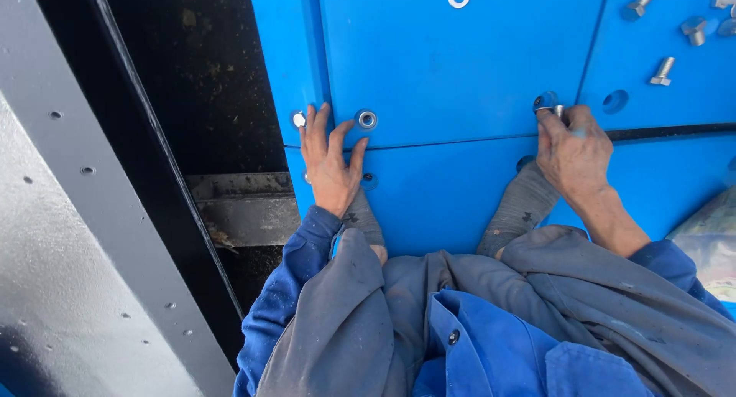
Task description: Installing and fastening blue plastic panels onto a metal frame using bolts and washers.
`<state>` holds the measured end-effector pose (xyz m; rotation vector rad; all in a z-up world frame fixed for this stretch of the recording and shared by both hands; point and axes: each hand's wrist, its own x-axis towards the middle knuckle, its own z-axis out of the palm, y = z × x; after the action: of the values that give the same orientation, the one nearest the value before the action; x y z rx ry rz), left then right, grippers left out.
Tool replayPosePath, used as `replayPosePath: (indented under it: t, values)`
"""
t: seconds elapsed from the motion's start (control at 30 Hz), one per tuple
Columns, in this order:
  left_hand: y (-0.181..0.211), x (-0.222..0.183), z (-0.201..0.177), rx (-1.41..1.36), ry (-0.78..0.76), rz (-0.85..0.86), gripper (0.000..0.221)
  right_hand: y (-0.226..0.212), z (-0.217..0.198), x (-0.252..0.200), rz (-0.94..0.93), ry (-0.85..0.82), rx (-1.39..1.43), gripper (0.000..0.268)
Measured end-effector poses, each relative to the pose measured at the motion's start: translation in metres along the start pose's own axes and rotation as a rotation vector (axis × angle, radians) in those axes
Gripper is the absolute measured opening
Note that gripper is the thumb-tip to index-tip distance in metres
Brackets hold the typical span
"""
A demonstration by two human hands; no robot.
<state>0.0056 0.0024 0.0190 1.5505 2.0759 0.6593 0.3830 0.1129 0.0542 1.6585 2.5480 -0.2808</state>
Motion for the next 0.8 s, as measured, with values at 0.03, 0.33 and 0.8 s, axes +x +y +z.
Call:
replayPosePath:
  t: [0.03, 0.33, 0.8]
  values:
    - [-0.001, 0.001, -0.002, 0.028, 0.008, -0.009, 0.037, -0.002, 0.003, 0.001, -0.019, 0.030, 0.040, 0.017]
    - [-0.006, -0.001, 0.010, 0.041, 0.016, -0.034, 0.036, 0.019, 0.007, 0.003, 0.250, -0.012, 0.552, 0.027]
    - [-0.005, 0.001, 0.013, 0.062, 0.020, -0.039, 0.034, 0.016, -0.003, 0.025, -0.009, -0.044, 0.280, 0.019]
